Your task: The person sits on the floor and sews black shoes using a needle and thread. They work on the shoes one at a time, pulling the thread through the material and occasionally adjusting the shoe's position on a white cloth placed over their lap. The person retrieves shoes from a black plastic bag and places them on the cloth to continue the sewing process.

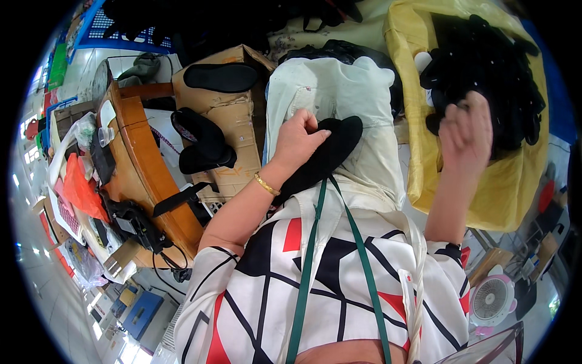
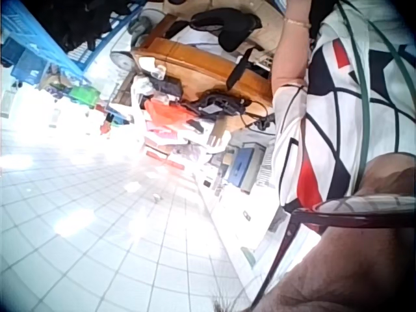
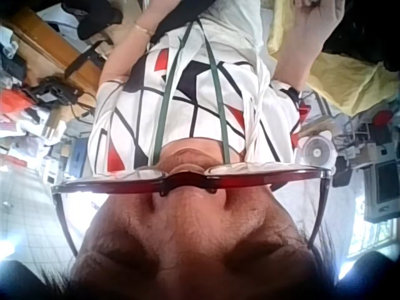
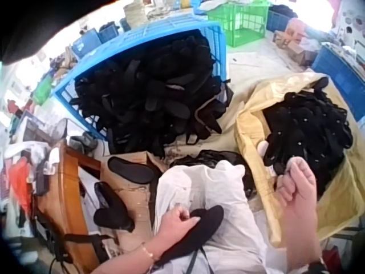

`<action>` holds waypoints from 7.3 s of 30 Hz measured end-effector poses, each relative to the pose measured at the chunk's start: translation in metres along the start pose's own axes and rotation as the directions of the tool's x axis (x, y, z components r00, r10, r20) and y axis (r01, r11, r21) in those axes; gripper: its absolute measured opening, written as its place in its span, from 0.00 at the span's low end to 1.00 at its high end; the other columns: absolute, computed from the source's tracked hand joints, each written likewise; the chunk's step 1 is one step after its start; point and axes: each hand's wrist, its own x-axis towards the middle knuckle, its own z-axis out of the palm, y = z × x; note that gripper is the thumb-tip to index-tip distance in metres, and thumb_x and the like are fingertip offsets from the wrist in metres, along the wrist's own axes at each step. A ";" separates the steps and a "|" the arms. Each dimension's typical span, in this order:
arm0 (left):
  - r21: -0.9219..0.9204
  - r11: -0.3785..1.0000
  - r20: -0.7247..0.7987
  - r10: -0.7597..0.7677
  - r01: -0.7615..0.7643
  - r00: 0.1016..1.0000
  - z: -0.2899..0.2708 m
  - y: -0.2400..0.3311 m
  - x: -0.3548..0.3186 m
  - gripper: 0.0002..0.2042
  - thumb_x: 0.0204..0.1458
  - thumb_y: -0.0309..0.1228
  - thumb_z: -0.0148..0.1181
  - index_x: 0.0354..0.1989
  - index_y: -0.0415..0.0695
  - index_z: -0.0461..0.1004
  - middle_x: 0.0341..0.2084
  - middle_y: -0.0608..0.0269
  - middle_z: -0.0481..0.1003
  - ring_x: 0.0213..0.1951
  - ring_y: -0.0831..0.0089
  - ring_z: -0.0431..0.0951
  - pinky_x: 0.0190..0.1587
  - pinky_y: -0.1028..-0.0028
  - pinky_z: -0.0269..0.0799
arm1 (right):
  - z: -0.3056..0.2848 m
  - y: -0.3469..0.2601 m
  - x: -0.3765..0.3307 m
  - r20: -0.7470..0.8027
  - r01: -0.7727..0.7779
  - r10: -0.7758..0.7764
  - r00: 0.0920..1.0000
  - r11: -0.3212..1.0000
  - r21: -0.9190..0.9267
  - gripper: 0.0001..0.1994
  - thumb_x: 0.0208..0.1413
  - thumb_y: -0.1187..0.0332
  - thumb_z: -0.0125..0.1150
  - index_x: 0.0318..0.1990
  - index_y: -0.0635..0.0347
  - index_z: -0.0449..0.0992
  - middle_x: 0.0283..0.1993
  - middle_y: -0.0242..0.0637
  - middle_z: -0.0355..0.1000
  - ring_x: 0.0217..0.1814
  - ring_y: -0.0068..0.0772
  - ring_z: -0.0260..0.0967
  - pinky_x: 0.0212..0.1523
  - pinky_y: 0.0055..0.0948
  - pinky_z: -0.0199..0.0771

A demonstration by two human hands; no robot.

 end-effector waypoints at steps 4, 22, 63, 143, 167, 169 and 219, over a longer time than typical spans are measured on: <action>0.061 0.998 0.004 0.028 -0.028 1.000 0.004 -0.004 0.002 0.15 0.46 0.29 0.72 0.36 0.42 0.69 0.23 0.69 0.69 0.27 0.79 0.67 0.34 0.77 0.69 | 0.019 -0.049 -0.028 0.400 0.089 -0.193 0.896 0.960 0.265 0.06 0.59 0.78 0.56 0.42 0.57 0.71 0.21 0.26 0.65 0.21 0.16 0.62 0.18 0.13 0.55; -0.451 0.742 0.492 -0.257 0.496 0.832 -0.014 0.013 0.000 0.10 0.59 0.35 0.61 0.34 0.41 0.75 0.26 0.58 0.81 0.16 0.81 0.70 0.17 0.79 0.64 | 0.028 0.003 -0.026 0.920 -0.236 0.392 0.032 0.897 -0.374 0.05 0.61 0.70 0.58 0.38 0.61 0.78 0.35 0.38 0.76 0.30 0.42 0.73 0.31 0.32 0.73; 0.130 0.974 0.048 0.179 -0.183 0.983 -0.008 0.016 -0.018 0.04 0.56 0.28 0.61 0.33 0.41 0.75 0.19 0.67 0.71 0.22 0.76 0.71 0.27 0.77 0.66 | -0.088 0.065 0.047 -0.336 -0.125 0.106 0.936 0.992 -0.033 0.03 0.65 0.69 0.54 0.41 0.57 0.71 0.27 0.29 0.67 0.24 0.20 0.59 0.27 0.21 0.62; -0.483 0.848 0.110 -0.189 0.219 0.976 0.004 -0.026 0.003 0.07 0.55 0.33 0.65 0.32 0.44 0.78 0.23 0.73 0.74 0.23 0.85 0.69 0.26 0.83 0.66 | 0.051 0.126 -0.023 0.403 0.570 0.430 0.808 -0.395 -0.720 0.06 0.54 0.67 0.59 0.29 0.56 0.78 0.34 0.35 0.72 0.41 0.38 0.73 0.37 0.35 0.76; -0.437 0.887 0.201 -0.066 0.150 0.977 0.000 -0.020 -0.003 0.06 0.57 0.29 0.63 0.39 0.43 0.74 0.27 0.75 0.73 0.27 0.87 0.69 0.31 0.82 0.67 | 0.049 0.094 -0.019 0.450 0.628 0.511 0.733 -0.253 -0.736 0.07 0.50 0.67 0.60 0.36 0.56 0.75 0.37 0.38 0.71 0.41 0.42 0.74 0.37 0.37 0.76; -0.391 0.919 0.217 0.039 0.050 0.975 0.000 -0.021 -0.009 0.06 0.55 0.28 0.63 0.37 0.41 0.74 0.25 0.73 0.73 0.26 0.86 0.70 0.29 0.81 0.66 | 0.032 0.092 -0.012 0.425 0.659 0.562 0.710 -0.316 -0.683 0.03 0.54 0.70 0.57 0.34 0.57 0.74 0.36 0.39 0.70 0.40 0.43 0.73 0.38 0.39 0.73; 0.814 0.436 0.009 0.651 -0.384 0.759 -0.015 0.016 0.015 0.17 0.53 0.33 0.63 0.48 0.39 0.71 0.42 0.51 0.73 0.47 0.51 0.72 0.51 0.60 0.69 | -0.126 -0.071 0.026 -0.346 0.004 -0.205 0.916 0.865 -0.502 0.20 0.68 0.57 0.50 0.50 0.68 0.76 0.31 0.29 0.70 0.31 0.23 0.69 0.40 0.26 0.77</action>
